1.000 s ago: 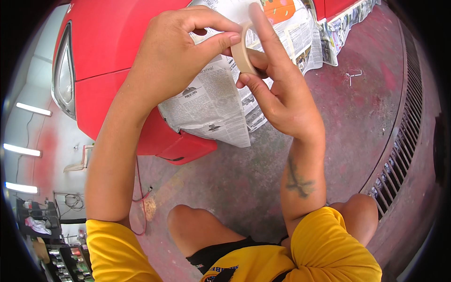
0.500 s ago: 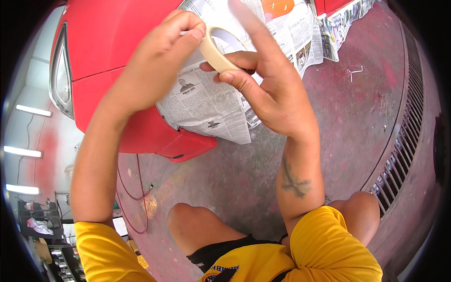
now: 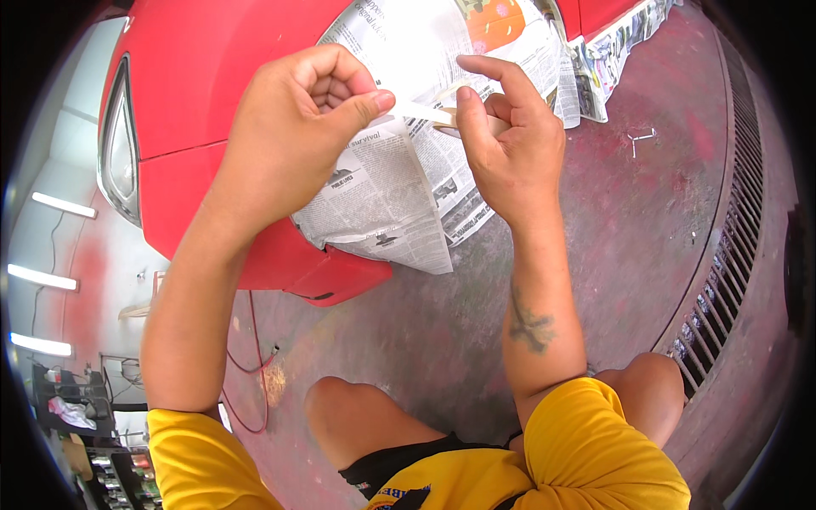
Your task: The person kneels by the front of a red car and uses masking tape to secure newspaper over the wheel arch and bumper area. They then stand, open the car's hood, and inspect the engine bay before closing the hood and walking to a nearby table.
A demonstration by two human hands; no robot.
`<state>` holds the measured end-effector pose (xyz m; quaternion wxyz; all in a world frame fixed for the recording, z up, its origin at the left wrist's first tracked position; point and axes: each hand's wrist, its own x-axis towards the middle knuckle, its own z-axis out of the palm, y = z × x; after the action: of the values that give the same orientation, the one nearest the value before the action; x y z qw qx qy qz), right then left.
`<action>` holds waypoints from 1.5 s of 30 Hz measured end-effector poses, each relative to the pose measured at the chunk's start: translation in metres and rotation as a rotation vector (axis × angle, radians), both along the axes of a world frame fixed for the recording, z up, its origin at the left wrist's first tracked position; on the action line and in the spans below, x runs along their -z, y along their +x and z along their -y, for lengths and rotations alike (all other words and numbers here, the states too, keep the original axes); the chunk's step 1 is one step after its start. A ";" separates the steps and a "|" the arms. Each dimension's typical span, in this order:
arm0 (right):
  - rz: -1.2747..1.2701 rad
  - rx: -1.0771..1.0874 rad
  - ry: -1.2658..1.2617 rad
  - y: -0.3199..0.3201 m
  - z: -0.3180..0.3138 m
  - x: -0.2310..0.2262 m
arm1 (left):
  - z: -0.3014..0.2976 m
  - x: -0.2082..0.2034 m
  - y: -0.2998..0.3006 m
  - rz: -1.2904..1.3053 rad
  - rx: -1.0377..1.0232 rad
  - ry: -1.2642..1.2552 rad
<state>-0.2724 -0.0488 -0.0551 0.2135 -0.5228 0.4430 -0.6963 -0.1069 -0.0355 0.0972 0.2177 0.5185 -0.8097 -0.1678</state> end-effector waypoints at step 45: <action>0.781 0.115 -0.024 -0.026 0.041 0.055 | 0.016 0.046 0.010 -0.167 -0.135 0.067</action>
<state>-0.2982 -0.0902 -0.1100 0.3207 -0.1954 0.3487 -0.8587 -0.0965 -0.0515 0.0515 0.2776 0.5630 -0.7460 -0.2225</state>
